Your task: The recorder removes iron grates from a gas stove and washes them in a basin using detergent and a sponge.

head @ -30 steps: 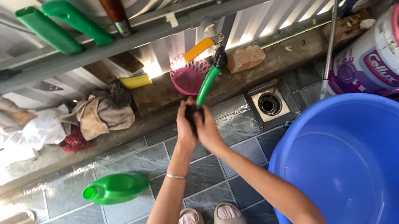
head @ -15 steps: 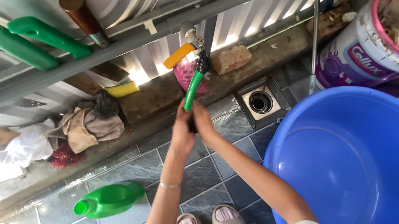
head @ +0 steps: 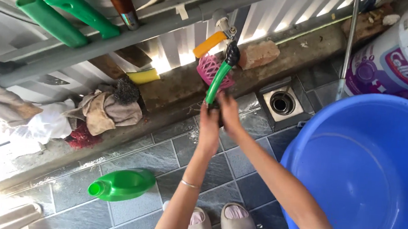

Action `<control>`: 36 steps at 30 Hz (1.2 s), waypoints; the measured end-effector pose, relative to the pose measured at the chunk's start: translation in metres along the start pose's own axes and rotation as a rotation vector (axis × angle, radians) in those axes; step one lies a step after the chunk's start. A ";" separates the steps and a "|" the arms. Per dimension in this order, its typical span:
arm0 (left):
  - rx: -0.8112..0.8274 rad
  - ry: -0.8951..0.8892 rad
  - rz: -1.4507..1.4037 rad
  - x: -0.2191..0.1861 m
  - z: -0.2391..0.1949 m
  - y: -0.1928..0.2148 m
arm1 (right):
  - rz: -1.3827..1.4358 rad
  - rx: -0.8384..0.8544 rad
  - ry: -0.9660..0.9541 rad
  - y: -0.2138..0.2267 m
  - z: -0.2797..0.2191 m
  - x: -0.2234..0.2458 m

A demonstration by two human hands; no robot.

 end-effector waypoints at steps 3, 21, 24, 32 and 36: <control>-0.183 0.204 0.039 -0.028 -0.003 -0.005 | 0.013 0.118 -0.131 -0.021 -0.036 0.009; -0.148 0.166 0.078 -0.015 -0.014 0.001 | 0.355 -0.004 -0.105 -0.028 0.001 -0.004; -0.248 0.059 -0.088 0.010 0.017 0.032 | 0.607 0.185 -0.115 -0.038 0.001 -0.027; -0.068 -0.110 0.054 -0.013 0.006 0.045 | -0.042 0.451 -0.024 -0.032 -0.047 0.075; -0.010 -0.131 0.163 -0.042 -0.003 0.021 | -0.192 0.332 0.279 -0.022 -0.037 0.063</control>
Point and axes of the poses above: each hand's wrist, its own z-axis towards the middle knuckle, its own y-axis out of the back of the hand, x = y × z, the point moved 7 cm from there along z, towards the middle knuckle, and after that the axes turned 7 degrees about -z, right-handed, at the moved point
